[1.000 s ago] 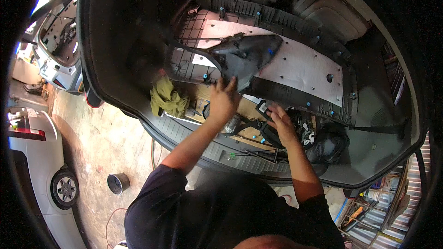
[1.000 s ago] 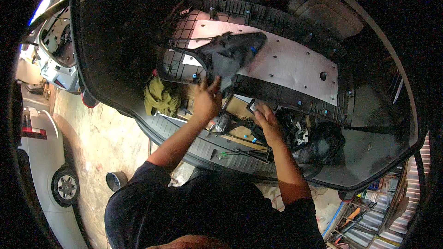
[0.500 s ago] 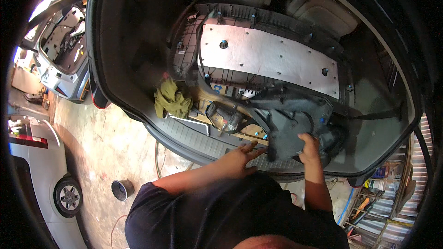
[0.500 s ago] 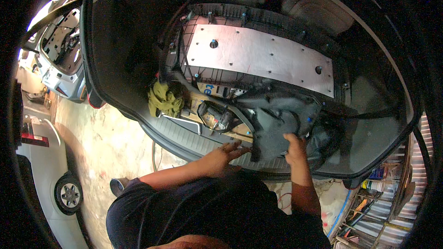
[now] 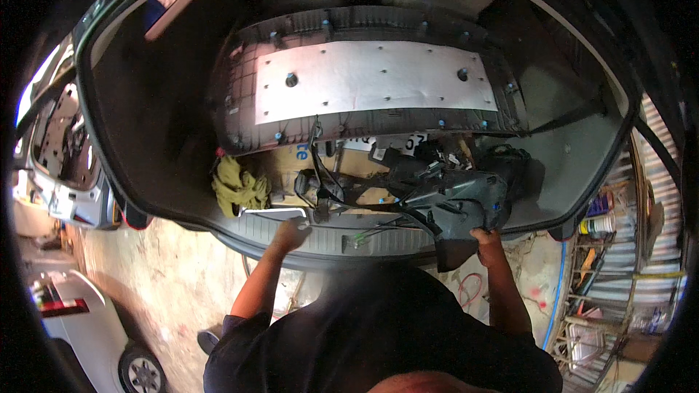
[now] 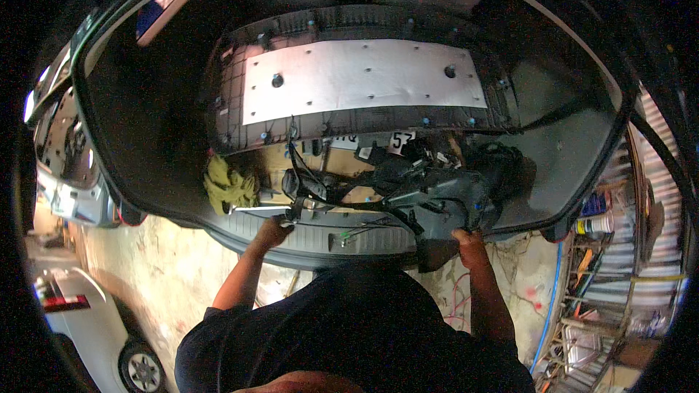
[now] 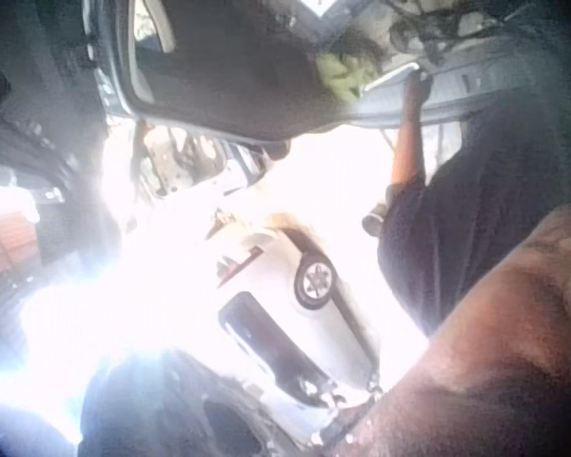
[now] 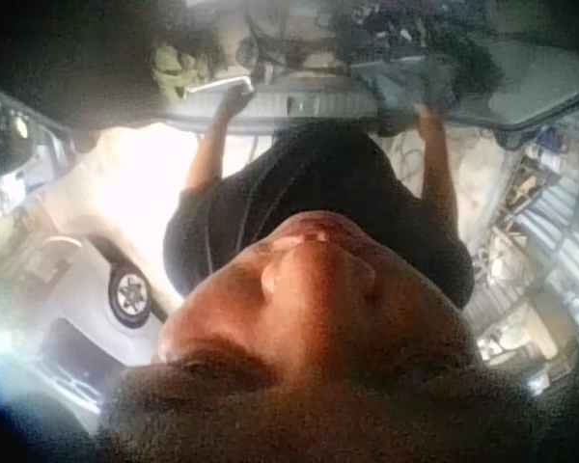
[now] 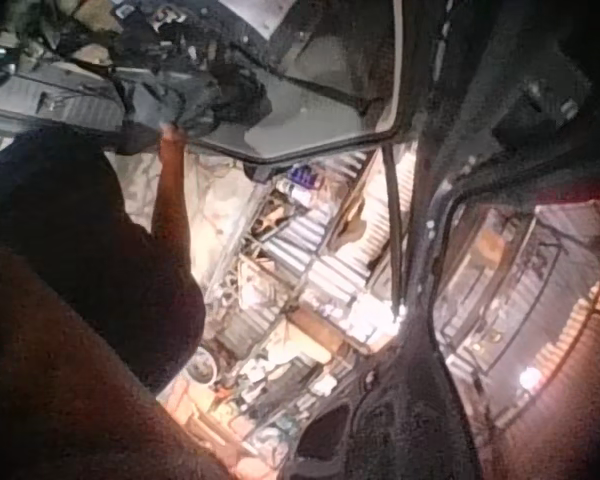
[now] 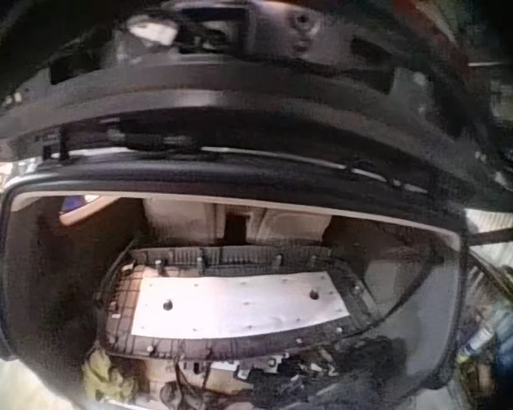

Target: The person removes a cloth and a plastic part from the trunk of a car. They then use a wrench to tighten bolts on a trim piece and install it into the trunk area.

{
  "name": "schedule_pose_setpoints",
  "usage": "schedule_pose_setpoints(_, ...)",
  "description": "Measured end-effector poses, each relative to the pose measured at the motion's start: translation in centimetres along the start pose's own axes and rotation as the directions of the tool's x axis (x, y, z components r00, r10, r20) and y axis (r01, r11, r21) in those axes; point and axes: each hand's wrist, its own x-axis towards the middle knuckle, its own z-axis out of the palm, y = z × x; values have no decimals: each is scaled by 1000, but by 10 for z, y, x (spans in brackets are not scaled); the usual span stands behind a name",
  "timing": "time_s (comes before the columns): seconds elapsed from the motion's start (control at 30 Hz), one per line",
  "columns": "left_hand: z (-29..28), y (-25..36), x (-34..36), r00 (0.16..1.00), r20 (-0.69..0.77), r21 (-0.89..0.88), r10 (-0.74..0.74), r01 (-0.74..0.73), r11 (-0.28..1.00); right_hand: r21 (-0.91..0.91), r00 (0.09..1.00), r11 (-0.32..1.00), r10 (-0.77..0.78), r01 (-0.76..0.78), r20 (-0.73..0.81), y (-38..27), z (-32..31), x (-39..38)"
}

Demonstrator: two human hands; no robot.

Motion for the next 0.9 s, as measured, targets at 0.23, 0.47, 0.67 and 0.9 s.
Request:
schedule_pose_setpoints(0.23, -86, 23, 86, 936, -352, 315, 13, 106, 943, 375, 894, 881, 388, -288, -225, 98, 90, -16)
schedule_pose_setpoints(0.47, -91, 61, 123, 854, -516, 497, 69, 232, 836, 498, 711, 638, 701, -587, -61, -47, 30, 32)
schedule_pose_setpoints(0.67, -102, 123, 139, 867, -371, 683, 331, 13, 730, 456, 770, 750, 609, -479, -192, -52, -6, -18)
schedule_pose_setpoints(0.9, -116, 134, 174, 884, -300, 540, 358, -152, 828, 637, 698, 629, 689, -445, -193, 3, 2, -56)
